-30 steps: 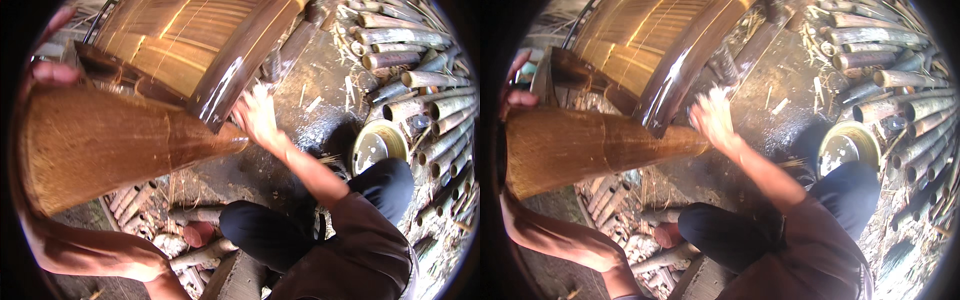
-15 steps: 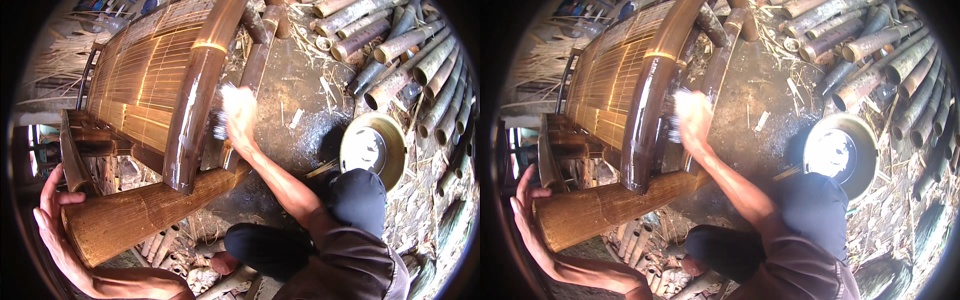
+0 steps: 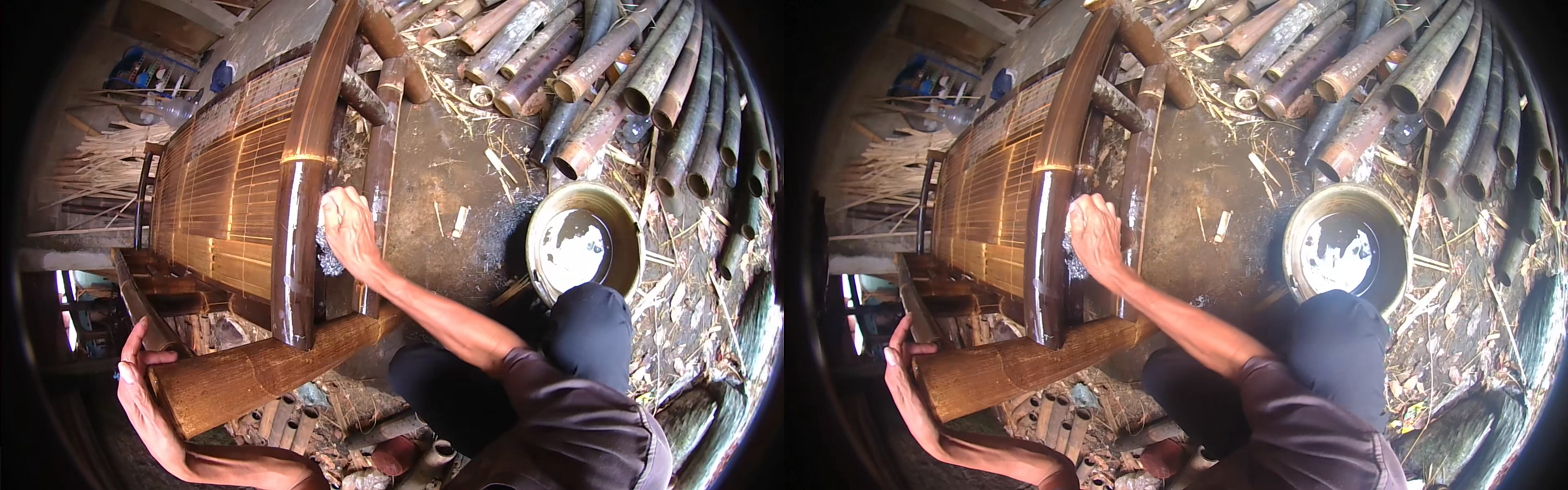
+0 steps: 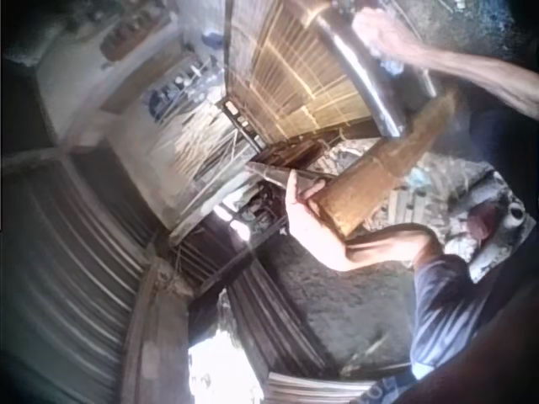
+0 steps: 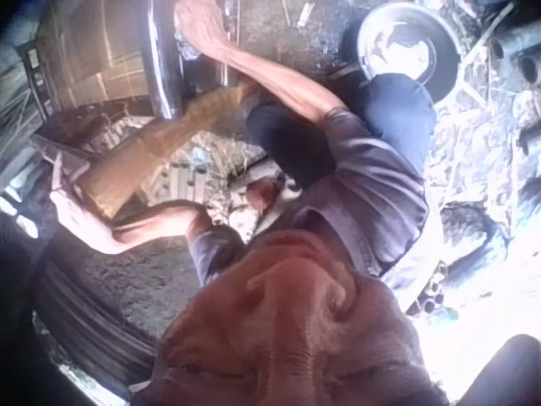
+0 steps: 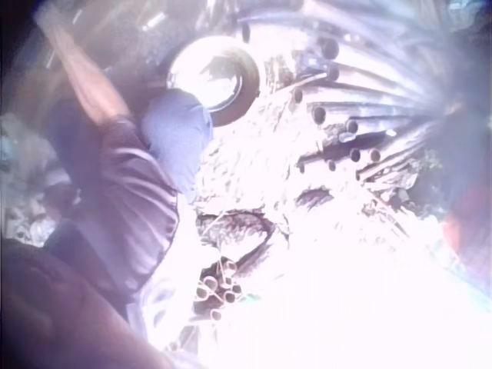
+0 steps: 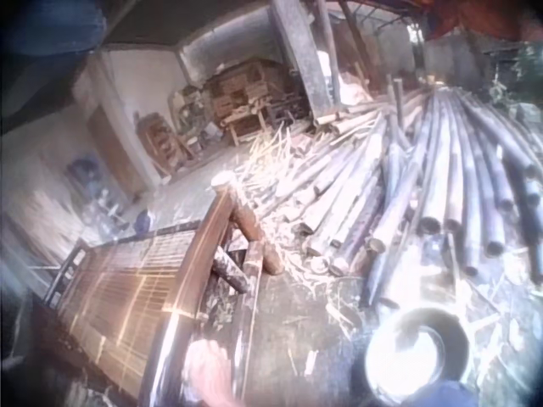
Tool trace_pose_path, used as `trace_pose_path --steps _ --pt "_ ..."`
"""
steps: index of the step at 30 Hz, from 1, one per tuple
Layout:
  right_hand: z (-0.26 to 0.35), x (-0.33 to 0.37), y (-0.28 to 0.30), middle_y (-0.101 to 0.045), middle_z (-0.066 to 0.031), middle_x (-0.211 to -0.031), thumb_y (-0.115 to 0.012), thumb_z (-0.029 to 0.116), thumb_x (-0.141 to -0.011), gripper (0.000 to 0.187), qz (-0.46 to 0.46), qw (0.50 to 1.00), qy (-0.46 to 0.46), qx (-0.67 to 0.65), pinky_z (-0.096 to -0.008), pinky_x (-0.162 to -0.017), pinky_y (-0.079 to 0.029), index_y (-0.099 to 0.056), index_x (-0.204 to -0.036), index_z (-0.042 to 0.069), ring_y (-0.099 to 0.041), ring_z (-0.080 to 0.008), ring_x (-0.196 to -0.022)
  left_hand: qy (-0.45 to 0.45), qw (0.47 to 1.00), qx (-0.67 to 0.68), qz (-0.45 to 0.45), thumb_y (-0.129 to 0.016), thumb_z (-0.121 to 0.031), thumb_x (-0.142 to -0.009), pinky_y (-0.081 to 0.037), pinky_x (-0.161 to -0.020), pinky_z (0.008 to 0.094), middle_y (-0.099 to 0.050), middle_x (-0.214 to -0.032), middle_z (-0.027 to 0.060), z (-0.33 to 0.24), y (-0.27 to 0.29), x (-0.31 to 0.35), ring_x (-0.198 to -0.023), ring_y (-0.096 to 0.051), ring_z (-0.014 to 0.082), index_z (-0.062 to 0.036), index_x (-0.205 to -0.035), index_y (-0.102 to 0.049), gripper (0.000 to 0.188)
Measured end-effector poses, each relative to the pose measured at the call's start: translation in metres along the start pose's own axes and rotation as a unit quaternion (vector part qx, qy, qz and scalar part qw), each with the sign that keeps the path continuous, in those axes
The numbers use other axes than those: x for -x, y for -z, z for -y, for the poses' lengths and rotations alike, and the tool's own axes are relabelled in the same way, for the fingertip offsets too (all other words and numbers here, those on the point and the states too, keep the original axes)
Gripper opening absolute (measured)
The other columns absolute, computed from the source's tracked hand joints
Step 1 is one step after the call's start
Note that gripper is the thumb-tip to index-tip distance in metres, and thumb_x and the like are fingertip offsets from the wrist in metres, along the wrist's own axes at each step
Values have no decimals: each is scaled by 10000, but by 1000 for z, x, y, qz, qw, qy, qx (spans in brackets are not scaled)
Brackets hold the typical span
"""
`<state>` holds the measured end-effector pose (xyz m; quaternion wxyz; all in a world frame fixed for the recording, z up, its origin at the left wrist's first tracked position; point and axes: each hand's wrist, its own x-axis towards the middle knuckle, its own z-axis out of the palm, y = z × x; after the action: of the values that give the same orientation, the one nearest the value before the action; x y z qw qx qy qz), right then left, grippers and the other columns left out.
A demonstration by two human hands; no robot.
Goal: The person scrubs a large bamboo structure with a brush and water, repeatedly dipping the brush into a bucket and cleaning the slatted surface and frame.
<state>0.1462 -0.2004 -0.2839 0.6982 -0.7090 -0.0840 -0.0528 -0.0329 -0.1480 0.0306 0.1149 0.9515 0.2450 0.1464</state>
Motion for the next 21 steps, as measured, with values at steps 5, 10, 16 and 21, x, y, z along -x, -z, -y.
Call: trace_pose_path --steps 5,10,16,21 --pt "15 22 -9 -477 -162 -871 -433 134 -942 134 -161 987 15 9 -410 -771 -372 -524 -924 37 -478 -314 -847 -6 1000 8 11 -246 -639 -936 -312 -942 371 -570 -788 71 5 -3 0 -871 -513 164 -57 -1268 -560 740" --pt "-15 -22 8 -544 -158 -880 -467 182 -943 174 36 995 -52 -81 -442 -748 -391 -523 -909 21 -514 -327 -845 40 998 35 -29 -263 -647 -926 -310 -922 369 -539 -791 58 2 -15 -1 -879 -508 169 -68 -1267 -565 737" --pt "-12 -30 -1 -556 -135 -857 -497 170 -953 195 -65 995 14 -80 -358 -711 -446 -552 -907 -11 -558 -264 -785 43 999 -31 -13 -223 -633 -938 -335 -873 345 -571 -762 83 0 -13 -1 -836 -529 169 -27 -1257 -556 762" --pt "-90 3 -7 -580 -132 -849 -547 112 -902 119 -18 991 -10 -130 -385 -729 -446 -631 -894 29 -557 -259 -793 56 998 -14 -40 -241 -636 -935 -332 -904 372 -558 -761 66 -6 -4 -3 -875 -524 179 -48 -1270 -551 744"
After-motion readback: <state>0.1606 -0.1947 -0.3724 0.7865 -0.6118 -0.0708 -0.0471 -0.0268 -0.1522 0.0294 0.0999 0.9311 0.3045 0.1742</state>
